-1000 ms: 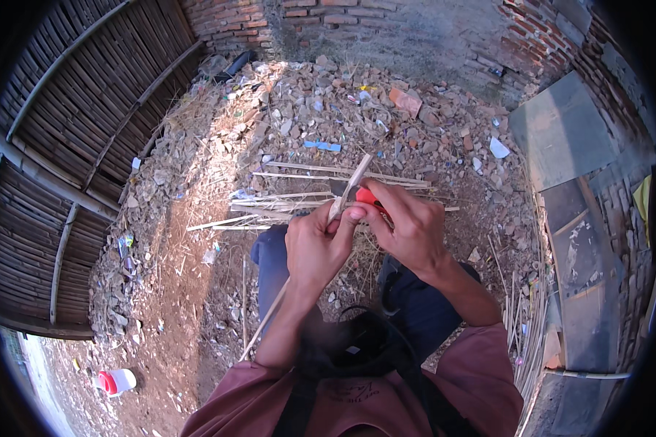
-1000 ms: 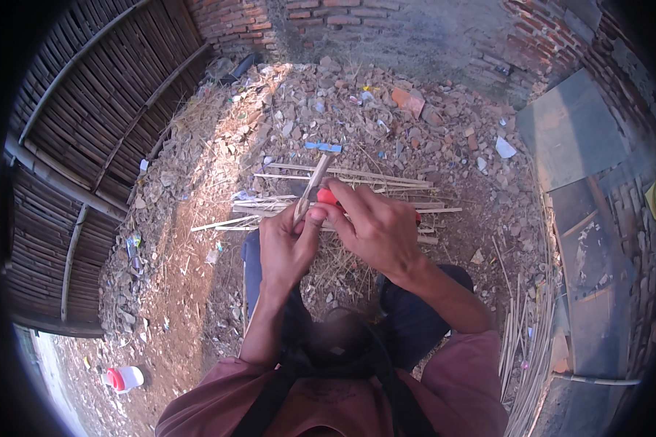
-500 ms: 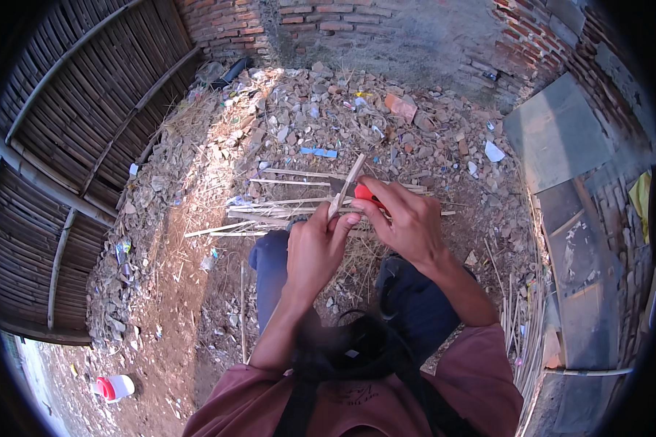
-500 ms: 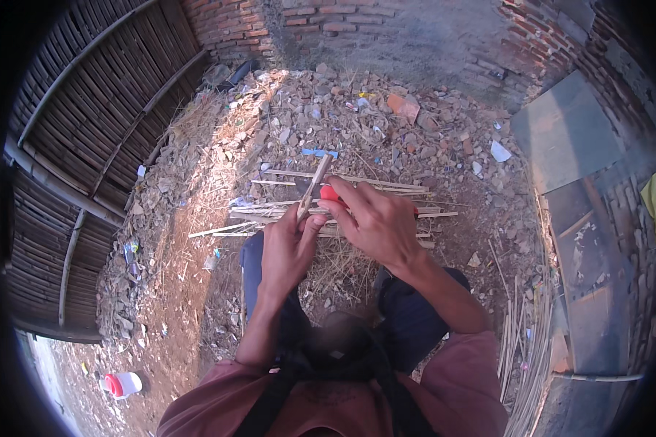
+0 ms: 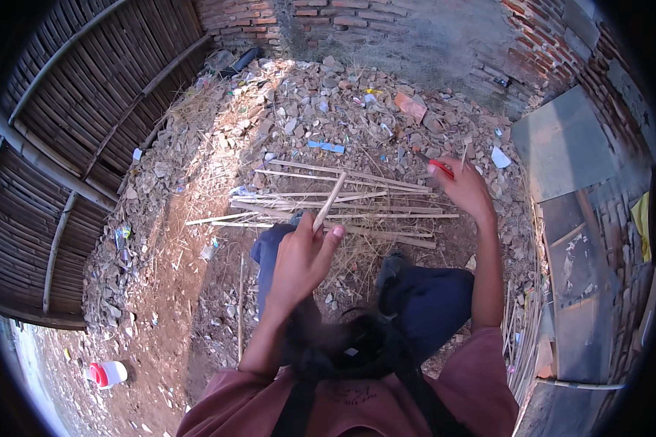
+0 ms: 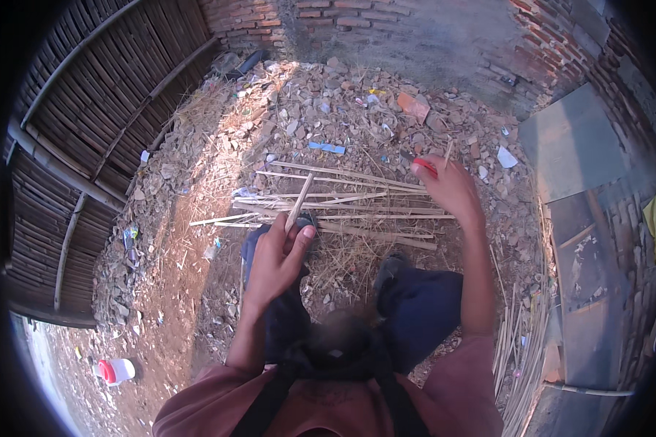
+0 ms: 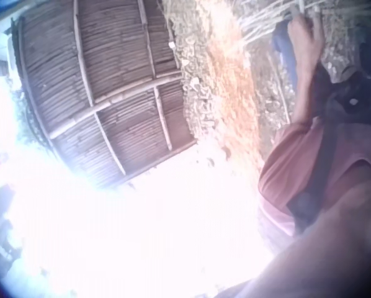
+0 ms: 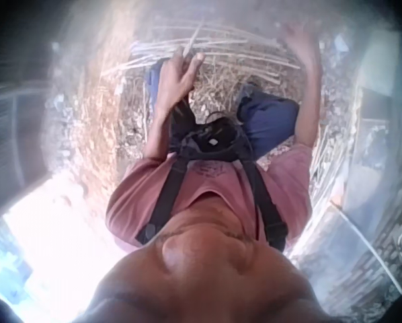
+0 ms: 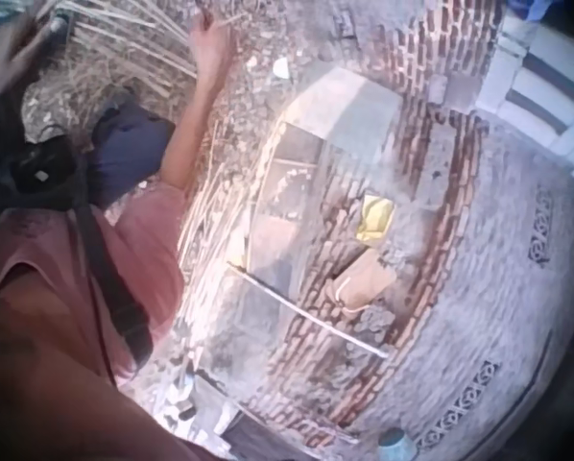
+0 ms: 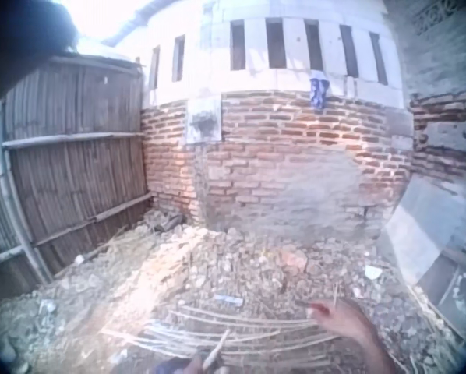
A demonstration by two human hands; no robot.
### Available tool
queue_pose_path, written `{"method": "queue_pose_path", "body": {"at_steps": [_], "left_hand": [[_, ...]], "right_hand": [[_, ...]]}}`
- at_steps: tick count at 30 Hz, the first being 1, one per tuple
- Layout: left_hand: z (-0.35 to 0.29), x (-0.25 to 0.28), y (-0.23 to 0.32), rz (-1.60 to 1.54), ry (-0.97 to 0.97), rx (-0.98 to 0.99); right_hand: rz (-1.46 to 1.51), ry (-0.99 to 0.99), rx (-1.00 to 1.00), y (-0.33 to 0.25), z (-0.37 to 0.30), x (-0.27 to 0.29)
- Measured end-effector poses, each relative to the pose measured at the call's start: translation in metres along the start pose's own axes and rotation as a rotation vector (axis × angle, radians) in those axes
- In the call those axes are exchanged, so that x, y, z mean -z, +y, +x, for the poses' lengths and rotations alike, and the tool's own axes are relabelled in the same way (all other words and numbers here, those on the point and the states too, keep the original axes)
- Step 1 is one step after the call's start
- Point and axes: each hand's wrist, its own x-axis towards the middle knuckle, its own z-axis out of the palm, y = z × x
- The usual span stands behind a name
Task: The person shaves a thin wooden stick with a small blade, removing bark and material to smooth and sharpen the end of the stick.
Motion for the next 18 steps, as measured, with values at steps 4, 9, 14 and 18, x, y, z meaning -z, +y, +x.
{"method": "queue_pose_path", "body": {"at_steps": [4,9,14,18], "left_hand": [[0.003,0.003,0.002,-0.103,-0.067,0.022],[0.003,0.009,0.011,-0.236,-0.124,-0.007],[0.001,0.010,0.011,-0.295,-0.204,0.050],[0.001,0.009,-0.001,-0.588,-0.267,0.118]], "right_hand": [[0.001,-0.637,0.186,0.025,0.003,-0.025],[-0.263,-0.793,0.207,-0.008,-0.013,-0.015],[-0.384,-0.327,0.004,-0.019,-0.016,0.010],[0.297,0.048,0.100,-0.042,-0.027,0.014]]}}
